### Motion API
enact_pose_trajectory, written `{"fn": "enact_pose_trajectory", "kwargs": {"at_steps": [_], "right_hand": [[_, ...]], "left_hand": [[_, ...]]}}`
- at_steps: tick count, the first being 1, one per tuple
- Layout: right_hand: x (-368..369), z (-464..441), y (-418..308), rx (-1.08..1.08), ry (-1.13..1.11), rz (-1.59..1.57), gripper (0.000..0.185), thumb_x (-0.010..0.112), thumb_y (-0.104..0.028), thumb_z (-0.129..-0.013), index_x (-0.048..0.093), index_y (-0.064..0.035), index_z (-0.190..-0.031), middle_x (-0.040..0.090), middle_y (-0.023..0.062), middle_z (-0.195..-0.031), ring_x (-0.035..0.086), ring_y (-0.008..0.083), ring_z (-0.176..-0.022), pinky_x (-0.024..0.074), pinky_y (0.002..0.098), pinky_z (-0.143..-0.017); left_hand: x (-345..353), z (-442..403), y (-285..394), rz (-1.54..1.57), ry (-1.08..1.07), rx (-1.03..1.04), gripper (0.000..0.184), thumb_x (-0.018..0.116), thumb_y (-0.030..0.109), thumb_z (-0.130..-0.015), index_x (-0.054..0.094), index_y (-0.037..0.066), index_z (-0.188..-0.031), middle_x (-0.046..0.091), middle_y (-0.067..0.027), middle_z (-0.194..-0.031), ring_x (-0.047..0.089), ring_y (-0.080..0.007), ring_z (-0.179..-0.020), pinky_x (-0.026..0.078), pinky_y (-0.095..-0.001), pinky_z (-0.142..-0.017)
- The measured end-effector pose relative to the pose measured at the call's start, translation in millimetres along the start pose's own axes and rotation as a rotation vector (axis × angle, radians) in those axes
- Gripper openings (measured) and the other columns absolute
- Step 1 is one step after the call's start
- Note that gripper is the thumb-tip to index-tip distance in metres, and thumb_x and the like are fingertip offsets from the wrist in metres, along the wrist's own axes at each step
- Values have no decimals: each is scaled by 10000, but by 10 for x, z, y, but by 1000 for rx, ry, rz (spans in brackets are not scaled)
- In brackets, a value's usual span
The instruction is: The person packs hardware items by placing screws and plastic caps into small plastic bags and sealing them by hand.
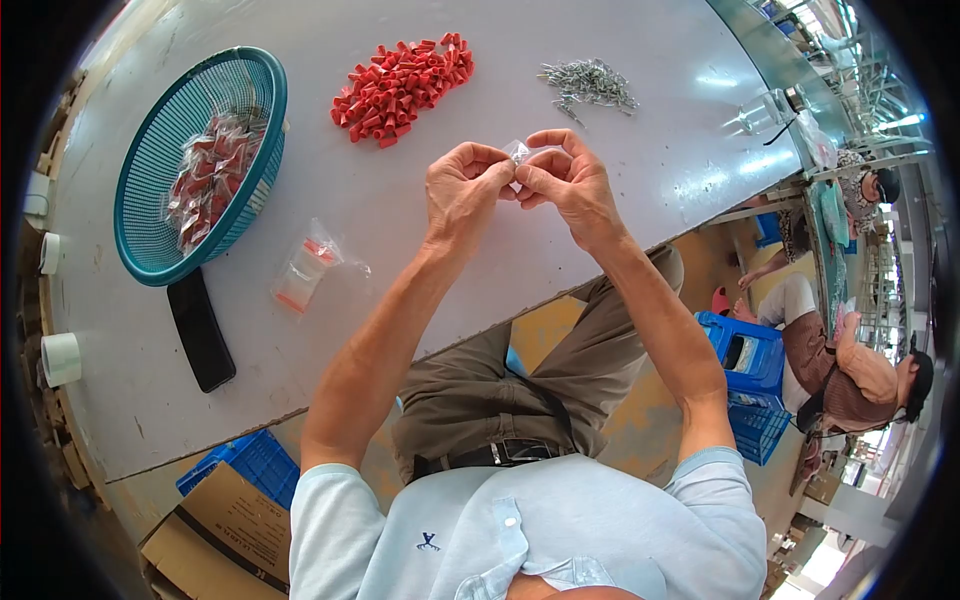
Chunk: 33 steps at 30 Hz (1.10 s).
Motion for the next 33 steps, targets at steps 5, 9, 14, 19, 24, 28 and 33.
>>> {"fn": "enact_pose_trajectory", "kwargs": {"at_steps": [5, 9, 14, 19, 24, 28, 33], "right_hand": [[-36, -29, -32, -105, 84, 216, 151, 733, -53, -962, 670, 7, -1086, 743, 98, -893, 736, 136, -756, 639, 279, -669], [-41, 29, -162, -208, 159, 368, 73, 736, -58, -941, 709, 9, -943, 746, 59, -801, 714, 100, -687, 598, 256, -618], [17, 64, -235, -171, 89, 359, 94, 741, -81, -931, 721, 10, -922, 747, 51, -784, 706, 94, -674, 583, 259, -616], [167, 121, -442, -369, 99, 654, 79, 739, -65, -935, 725, 8, -961, 746, 92, -814, 722, 136, -711, 581, 289, -653], [322, 82, -450, -436, 16, 660, 85, 728, -63, -949, 738, 9, -993, 742, 83, -816, 713, 137, -708, 578, 284, -656], [239, -279, -438, -308, 44, 357, 111, 737, -78, -951, 750, 5, -1024, 743, 50, -833, 692, 106, -697, 568, 273, -645], [749, -638, -234, -458, -133, 650, 132, 787, -95, -910, 772, -30, -1024, 750, 53, -884, 678, 109, -712, 567, 281, -660]], "left_hand": [[34, 33, 21, -189, -6, 26, 119, 733, 55, -908, 725, -42, -977, 738, -103, -866, 698, -137, -727, 584, -268, -673], [30, 23, 32, -211, 12, 68, 117, 714, 61, -883, 724, -38, -943, 736, -90, -801, 694, -112, -681, 569, -257, -625], [26, -9, -5, -125, -16, 35, 118, 705, 59, -872, 706, -41, -934, 726, -91, -794, 672, -126, -635, 550, -268, -576], [-23, 17, 38, -74, -29, -7, 128, 698, 63, -865, 683, -45, -933, 717, -94, -782, 679, -134, -634, 546, -271, -570], [-194, 95, 175, -172, 14, -42, 118, 713, 41, -886, 680, -36, -969, 708, -91, -824, 678, -138, -705, 565, -268, -635], [-450, 262, 325, -161, 58, 10, 86, 678, 15, -912, 669, -41, -976, 702, -94, -852, 677, -134, -744, 565, -272, -653], [-645, 498, 526, 25, -31, 297, 102, 593, -70, -946, 640, -42, -1032, 683, -82, -867, 660, -111, -763, 558, -266, -702]]}}
Point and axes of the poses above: each hand's wrist, its own z-axis away from the middle knuckle, its own x-axis out of the palm, y = z × x, the point moved 8 cm from there along -z, towards the middle knuckle
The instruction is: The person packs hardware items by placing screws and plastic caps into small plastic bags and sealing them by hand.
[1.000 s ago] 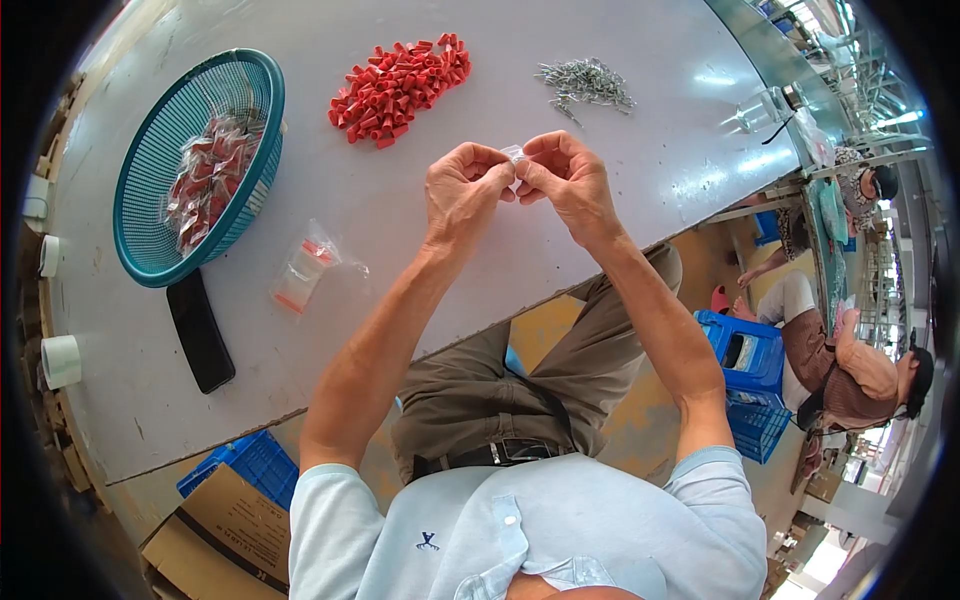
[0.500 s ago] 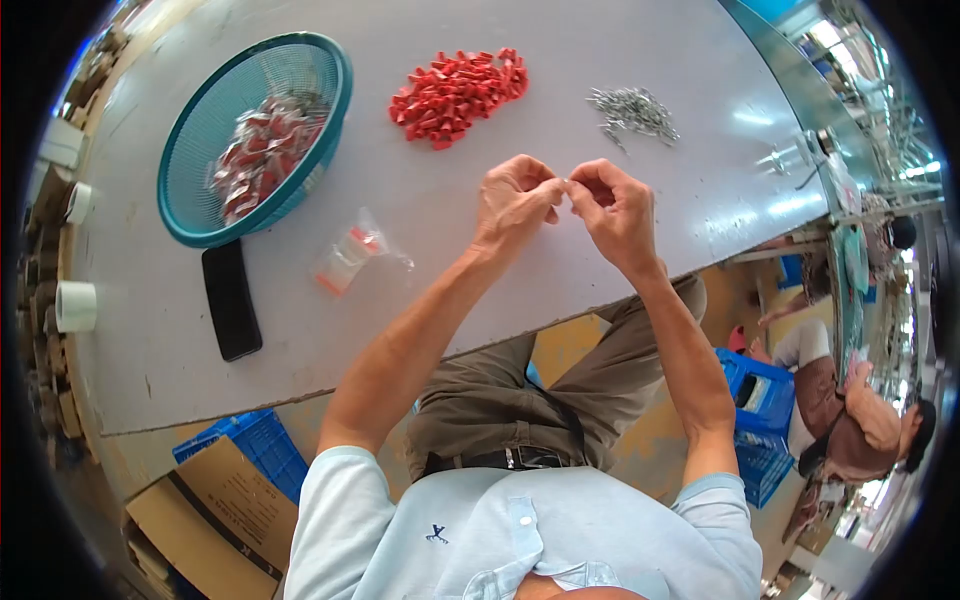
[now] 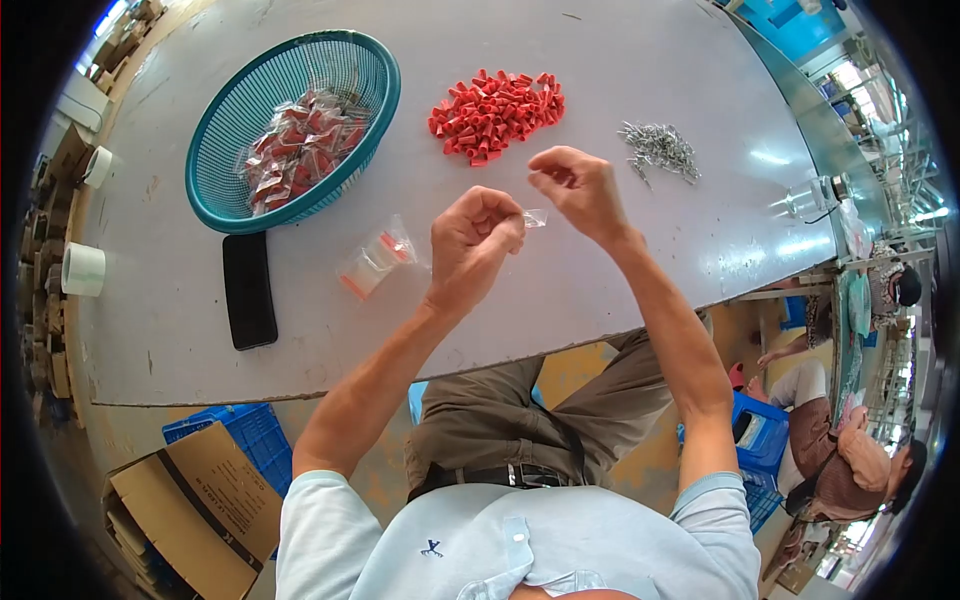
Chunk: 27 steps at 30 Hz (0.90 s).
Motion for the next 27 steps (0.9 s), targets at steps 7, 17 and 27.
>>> {"fn": "enact_pose_trajectory", "kwargs": {"at_steps": [7, 17, 27], "right_hand": [[480, -255, -109, -153, 57, 178, 385, 900, -191, -763, 749, -48, -1088, 720, 145, -854, 699, 232, -716, 583, 391, -669], [644, -379, 35, 8, -34, 411, 258, 772, -267, -838, 702, -26, -896, 724, 175, -851, 728, 377, -813, 584, 491, -728], [576, -221, 8, -278, -179, 319, 218, 794, -268, -766, 766, -108, -912, 753, 130, -852, 738, 336, -847, 572, 454, -755]], "left_hand": [[63, 47, 130, -100, 14, 39, 201, 612, -78, -880, 653, -5, -1063, 668, -35, -915, 641, -92, -800, 529, -242, -725], [213, -18, 188, -60, 32, 52, 90, 591, -14, -980, 641, 11, -1049, 652, -52, -887, 606, -115, -761, 490, -266, -691], [-64, -132, 115, 17, 163, -19, 125, 635, -3, -948, 660, 1, -1070, 646, -63, -928, 627, -121, -782, 568, -266, -748]]}}
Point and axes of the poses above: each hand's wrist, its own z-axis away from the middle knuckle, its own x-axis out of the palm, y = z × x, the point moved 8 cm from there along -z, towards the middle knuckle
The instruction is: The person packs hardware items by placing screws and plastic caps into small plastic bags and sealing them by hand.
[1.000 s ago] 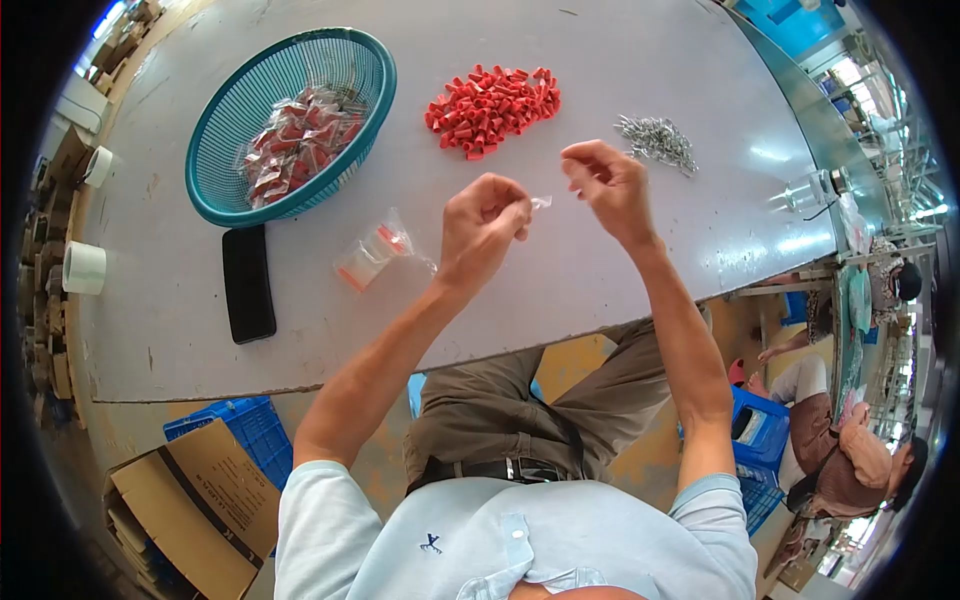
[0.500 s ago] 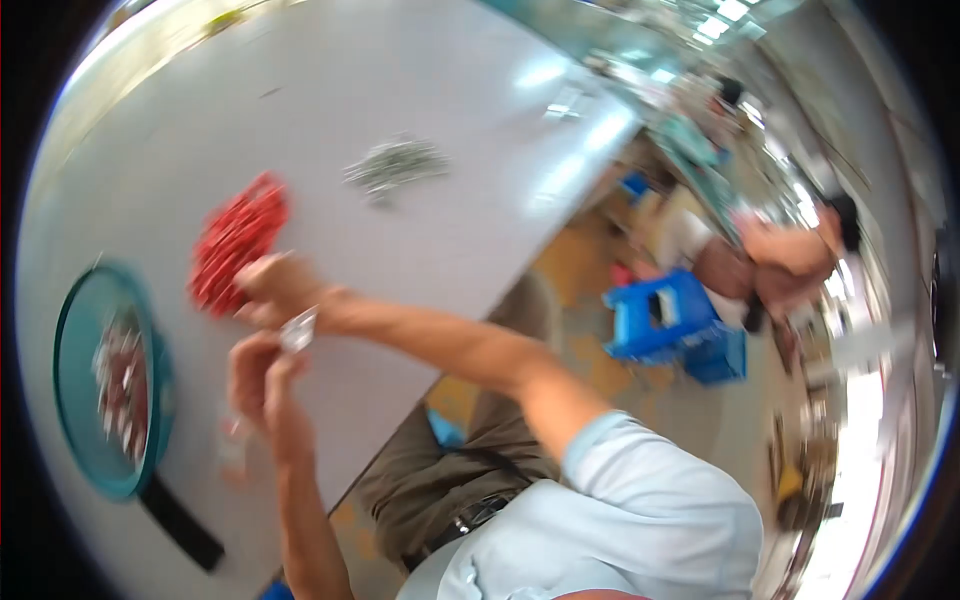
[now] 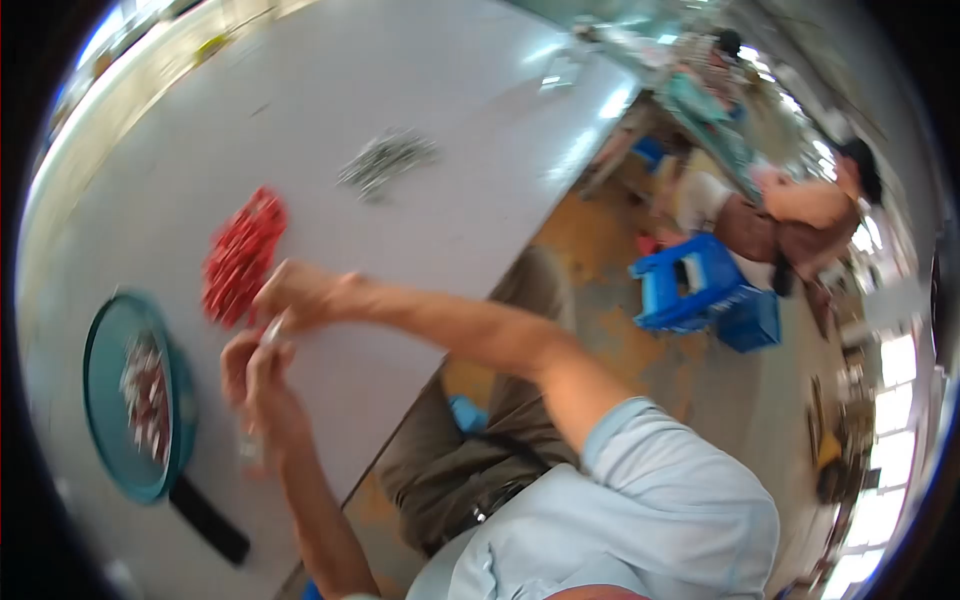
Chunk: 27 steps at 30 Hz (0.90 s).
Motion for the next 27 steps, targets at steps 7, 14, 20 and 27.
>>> {"fn": "enact_pose_trajectory", "kwargs": {"at_steps": [7, 14, 20, 27], "right_hand": [[-331, 723, 207, 583, 128, -849, 117, 666, -82, -997, 729, -12, -1067, 687, 42, -809, 675, 95, -724, 577, 272, -619], [-474, 1140, -126, 610, 225, -1230, 195, 719, -105, -1006, 664, 31, -1133, 715, 100, -919, 741, 156, -801, 677, 335, -710], [-294, 1130, -79, 698, 289, -1256, 277, 736, -128, -1002, 616, 52, -1174, 720, 107, -906, 733, 145, -759, 670, 322, -650], [-239, 1151, -49, 701, 372, -1285, 341, 726, -161, -1017, 611, 46, -1263, 727, 101, -902, 708, 131, -709, 637, 282, -612]], "left_hand": [[-105, -66, -204, -220, 44, 8, 68, 676, -18, -937, 681, 15, -996, 711, -64, -863, 672, -115, -730, 548, -254, -692], [156, -7, -286, -497, -15, 17, 61, 687, -14, -963, 673, 3, -1020, 726, -54, -879, 671, -91, -737, 547, -245, -691], [221, 40, -255, -599, -54, 172, 59, 691, -31, -955, 682, -5, -1008, 726, -43, -862, 679, -83, -750, 555, -243, -691], [291, 38, -249, -631, -89, 173, 64, 711, -20, -906, 703, -6, -968, 757, -82, -843, 732, -127, -760, 586, -290, -715]]}}
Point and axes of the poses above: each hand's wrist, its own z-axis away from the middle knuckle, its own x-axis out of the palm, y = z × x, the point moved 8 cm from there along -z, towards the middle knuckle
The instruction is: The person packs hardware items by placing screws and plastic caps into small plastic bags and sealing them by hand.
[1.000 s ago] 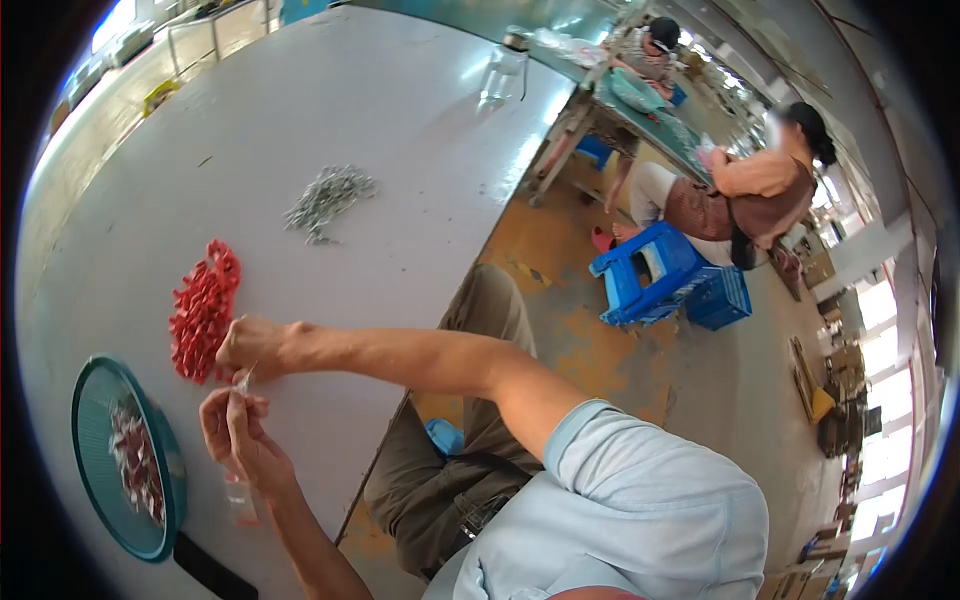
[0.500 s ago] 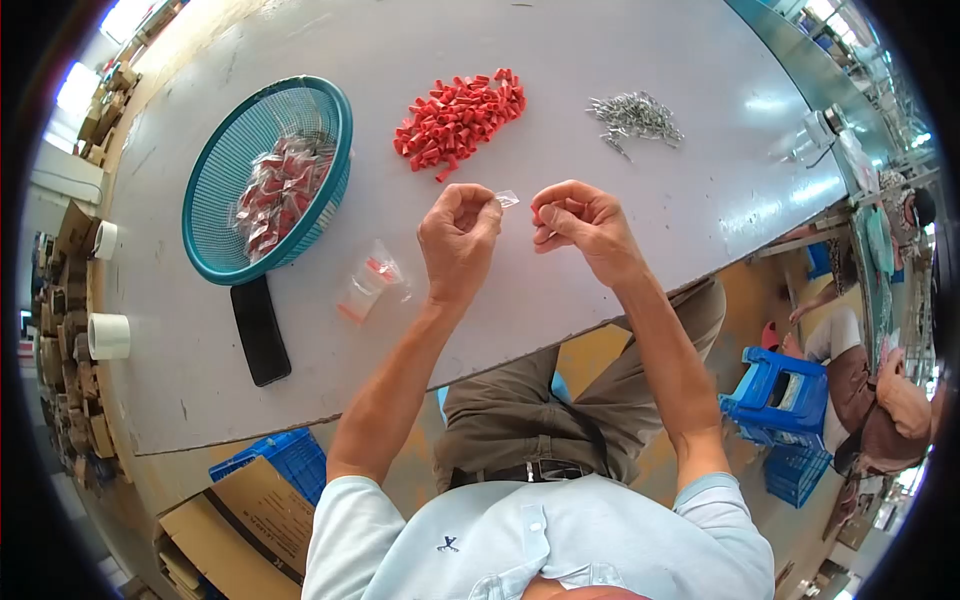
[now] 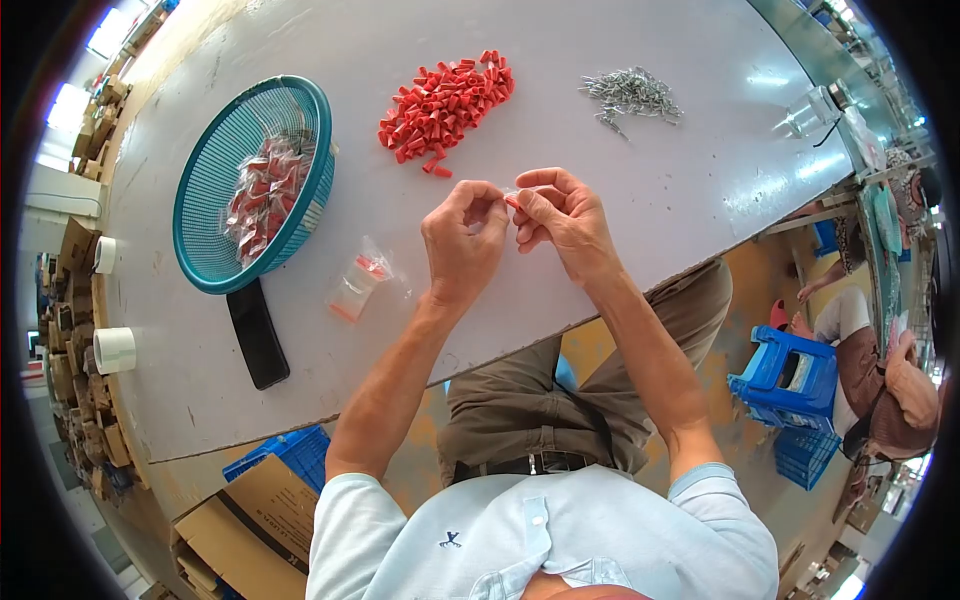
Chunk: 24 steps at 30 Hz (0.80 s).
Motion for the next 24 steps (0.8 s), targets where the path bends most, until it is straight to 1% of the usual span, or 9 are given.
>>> {"fn": "enact_pose_trajectory", "kwargs": {"at_steps": [4, 6, 8, 9, 10, 14, 16, 20, 24], "right_hand": [[14, -35, -29, -33, 14, 28, 318, 707, -152, -1027, 623, 55, -1253, 728, 107, -905, 706, 126, -713, 638, 284, -613], [-11, -84, 42, -65, 41, -9, 273, 686, -155, -1038, 647, 44, -1220, 730, 104, -904, 713, 125, -730, 634, 282, -620], [-1, -111, 90, -55, -23, 115, 237, 656, -167, -1052, 676, 41, -1164, 745, 99, -920, 731, 139, -765, 631, 288, -629], [-28, -89, 108, -19, -24, 52, 237, 655, -165, -1050, 674, 40, -1167, 750, 106, -930, 735, 148, -774, 630, 292, -632], [20, -77, 71, -67, -113, 16, 264, 666, -179, -1045, 669, 47, -1180, 750, 119, -953, 744, 162, -796, 632, 296, -638], [12, 8, -33, -39, -142, -8, 276, 716, -123, -990, 663, 77, -1173, 742, 147, -991, 747, 188, -805, 656, 316, -675], [-14, 72, -103, -62, -171, 4, 255, 728, -80, -960, 672, 89, -1142, 736, 151, -974, 743, 193, -786, 661, 315, -680], [-97, 118, -75, -119, -76, 168, 168, 736, -45, -913, 672, 77, -1011, 728, 133, -893, 728, 173, -725, 649, 297, -636], [-131, 139, -95, -89, -86, 76, 145, 744, -44, -891, 661, 62, -945, 720, 117, -839, 712, 156, -693, 638, 289, -619]], "left_hand": [[14, -10, -53, 119, -34, -37, 86, 706, -21, -899, 710, -11, -985, 751, -94, -853, 736, -133, -791, 585, -294, -731], [-12, 5, 8, 47, -39, 14, 92, 709, 6, -908, 711, -22, -995, 734, -98, -833, 707, -120, -775, 567, -288, -714], [-45, -8, -25, 77, -47, -44, 75, 728, 47, -924, 711, 0, -980, 703, -43, -812, 620, -89, -708, 515, -247, -669], [6, -27, -118, 145, -67, -79, 57, 729, 52, -940, 708, 14, -976, 688, -15, -808, 617, -82, -715, 506, -237, -663], [-14, -23, -109, 163, -55, -61, 35, 718, 45, -958, 699, 15, -961, 677, -8, -808, 610, -76, -718, 497, -235, -649], [6, 16, -125, 240, -120, -89, 27, 664, -11, -976, 671, -2, -1001, 670, -22, -851, 612, -80, -756, 493, -218, -699], [86, 45, -113, 293, -146, -123, 29, 646, 1, -968, 657, -1, -995, 642, -27, -856, 591, -92, -749, 501, -258, -690], [119, 99, -61, 142, -174, -31, 32, 622, -16, -992, 645, 2, -1004, 636, -18, -878, 587, -84, -748, 499, -236, -688], [111, 124, -28, 18, -179, 102, 48, 622, -46, -990, 642, -5, -1006, 654, -15, -891, 602, -70, -754, 499, -218, -699]]}}
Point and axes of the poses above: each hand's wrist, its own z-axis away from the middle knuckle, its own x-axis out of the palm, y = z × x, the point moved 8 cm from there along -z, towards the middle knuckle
